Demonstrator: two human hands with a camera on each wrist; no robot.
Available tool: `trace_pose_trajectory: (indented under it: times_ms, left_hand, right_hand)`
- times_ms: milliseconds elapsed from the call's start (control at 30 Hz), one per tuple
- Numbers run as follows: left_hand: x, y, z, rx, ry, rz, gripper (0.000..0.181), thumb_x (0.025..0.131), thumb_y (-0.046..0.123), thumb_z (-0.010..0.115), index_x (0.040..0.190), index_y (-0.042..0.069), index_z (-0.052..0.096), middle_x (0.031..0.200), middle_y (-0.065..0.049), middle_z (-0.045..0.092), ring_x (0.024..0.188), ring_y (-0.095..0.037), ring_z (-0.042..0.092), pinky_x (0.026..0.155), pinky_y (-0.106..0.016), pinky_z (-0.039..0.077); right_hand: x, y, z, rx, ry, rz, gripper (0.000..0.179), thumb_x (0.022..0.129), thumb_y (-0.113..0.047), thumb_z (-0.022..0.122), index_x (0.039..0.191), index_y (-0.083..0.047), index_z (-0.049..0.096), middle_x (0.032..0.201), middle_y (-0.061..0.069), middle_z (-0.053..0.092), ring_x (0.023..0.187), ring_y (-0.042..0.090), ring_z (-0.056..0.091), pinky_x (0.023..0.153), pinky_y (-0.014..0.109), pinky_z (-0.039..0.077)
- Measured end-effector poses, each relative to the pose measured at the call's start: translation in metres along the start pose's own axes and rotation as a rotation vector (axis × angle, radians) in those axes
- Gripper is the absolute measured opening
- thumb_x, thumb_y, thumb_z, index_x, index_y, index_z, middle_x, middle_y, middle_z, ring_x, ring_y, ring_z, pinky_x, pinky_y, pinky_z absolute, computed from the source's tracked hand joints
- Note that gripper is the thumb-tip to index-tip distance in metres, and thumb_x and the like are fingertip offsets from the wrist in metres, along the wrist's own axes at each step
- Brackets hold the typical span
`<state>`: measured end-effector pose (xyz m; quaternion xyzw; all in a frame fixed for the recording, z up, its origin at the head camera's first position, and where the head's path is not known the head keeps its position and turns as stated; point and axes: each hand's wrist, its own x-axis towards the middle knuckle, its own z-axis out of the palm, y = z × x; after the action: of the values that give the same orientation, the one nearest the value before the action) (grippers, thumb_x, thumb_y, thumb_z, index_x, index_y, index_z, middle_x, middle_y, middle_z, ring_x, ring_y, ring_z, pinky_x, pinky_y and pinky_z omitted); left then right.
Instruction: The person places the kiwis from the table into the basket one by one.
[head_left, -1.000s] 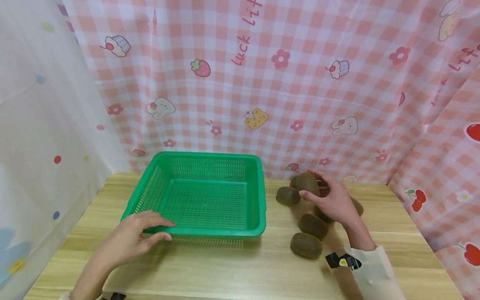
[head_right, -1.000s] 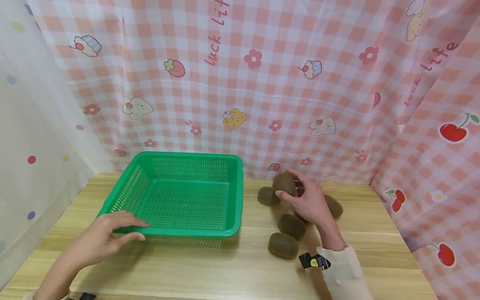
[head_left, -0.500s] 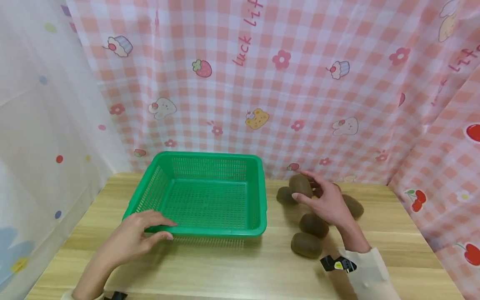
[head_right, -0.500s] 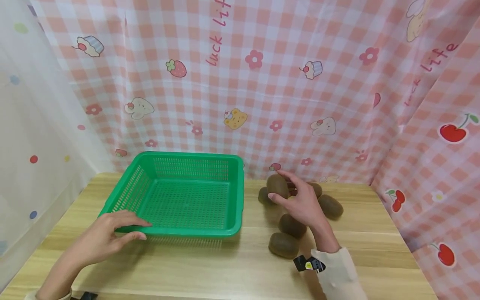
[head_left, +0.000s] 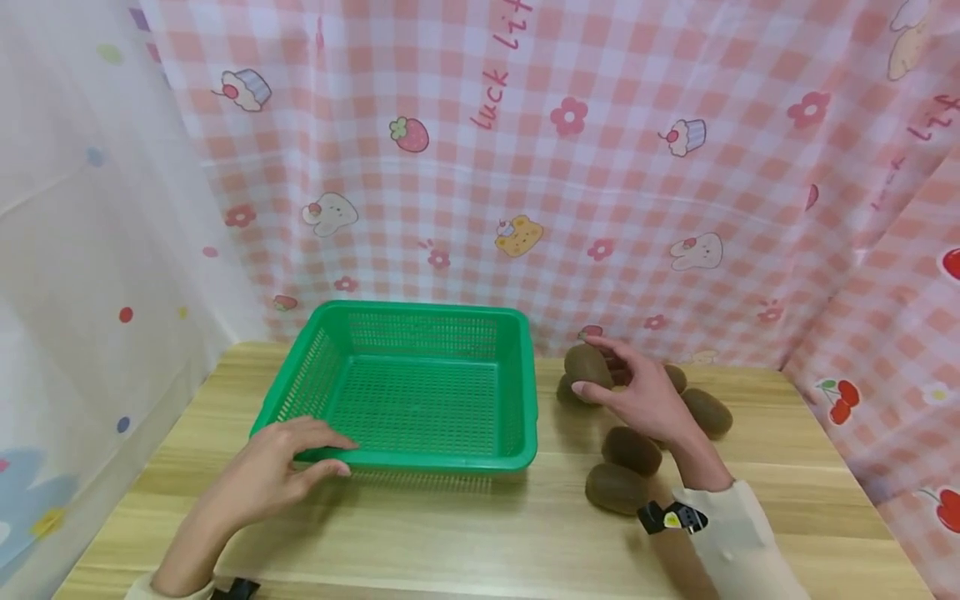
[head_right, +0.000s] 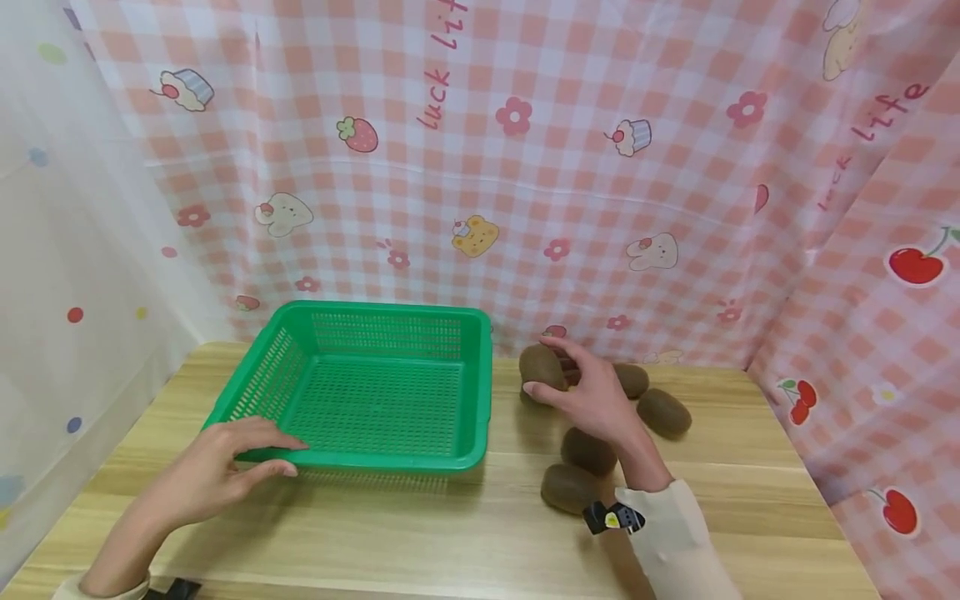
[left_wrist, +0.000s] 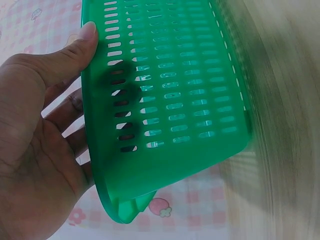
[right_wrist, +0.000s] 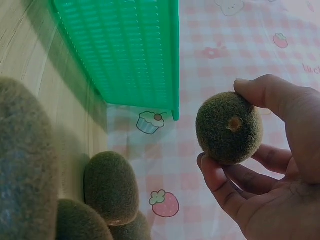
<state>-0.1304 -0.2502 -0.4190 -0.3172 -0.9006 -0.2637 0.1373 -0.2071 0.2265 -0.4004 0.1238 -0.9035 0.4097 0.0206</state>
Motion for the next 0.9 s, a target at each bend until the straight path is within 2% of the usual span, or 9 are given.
trace_pose_trajectory:
  times_ms: [133, 233, 433, 600, 700, 900]
  left_hand:
    - [0.002, 0.000, 0.001, -0.017, -0.007, 0.007, 0.025, 0.083, 0.022, 0.085, 0.106, 0.032, 0.078, 0.101, 0.018, 0.074, 0.092, -0.005, 0.068, 0.069, -0.021, 0.056]
    - [0.004, 0.000, 0.003, -0.007, -0.013, 0.013, 0.024, 0.084, 0.024, 0.085, 0.106, 0.032, 0.078, 0.102, 0.018, 0.074, 0.093, -0.007, 0.069, 0.071, -0.023, 0.057]
    - [0.001, -0.002, -0.001, 0.054, 0.026, -0.002, 0.030, 0.079, 0.022, 0.088, 0.105, 0.035, 0.078, 0.100, 0.021, 0.074, 0.092, -0.004, 0.068, 0.076, -0.029, 0.057]
    - [0.000, -0.003, -0.003, 0.035, 0.012, -0.008, 0.028, 0.081, 0.022, 0.087, 0.105, 0.033, 0.078, 0.100, 0.019, 0.074, 0.093, -0.006, 0.069, 0.072, -0.025, 0.056]
    - [0.000, -0.002, -0.002, 0.019, 0.001, -0.004, 0.026, 0.083, 0.023, 0.086, 0.106, 0.032, 0.078, 0.101, 0.018, 0.075, 0.093, -0.008, 0.069, 0.070, -0.023, 0.056]
    - [0.000, -0.001, -0.001, 0.033, 0.004, 0.006, 0.027, 0.082, 0.024, 0.086, 0.106, 0.033, 0.078, 0.101, 0.019, 0.075, 0.093, -0.008, 0.070, 0.074, -0.028, 0.057]
  right_hand:
    - [-0.001, -0.005, -0.002, -0.014, -0.020, 0.022, 0.073, 0.089, -0.048, 0.079, 0.152, -0.025, 0.049, 0.145, 0.009, 0.059, 0.119, 0.032, 0.065, 0.096, 0.051, 0.056]
    - [0.002, -0.008, -0.004, -0.037, -0.033, 0.039, 0.072, 0.089, -0.050, 0.078, 0.152, -0.027, 0.049, 0.143, 0.009, 0.060, 0.119, 0.031, 0.065, 0.096, 0.050, 0.055]
    - [0.014, -0.021, -0.002, -0.022, -0.077, 0.007, 0.070, 0.090, -0.049, 0.078, 0.151, -0.028, 0.050, 0.149, 0.007, 0.055, 0.121, 0.031, 0.063, 0.099, 0.051, 0.054]
    - [0.018, -0.031, -0.003, -0.022, -0.099, 0.031, 0.070, 0.089, -0.046, 0.079, 0.151, -0.029, 0.049, 0.138, 0.006, 0.061, 0.121, 0.029, 0.062, 0.099, 0.049, 0.053]
    - [0.018, -0.035, -0.004, -0.032, -0.107, 0.021, 0.069, 0.090, -0.044, 0.078, 0.151, -0.027, 0.049, 0.138, 0.006, 0.061, 0.121, 0.029, 0.062, 0.099, 0.049, 0.054]
    - [0.022, -0.042, -0.003, -0.067, -0.117, -0.027, 0.067, 0.091, -0.041, 0.078, 0.150, -0.026, 0.051, 0.140, 0.007, 0.061, 0.118, 0.029, 0.064, 0.099, 0.049, 0.054]
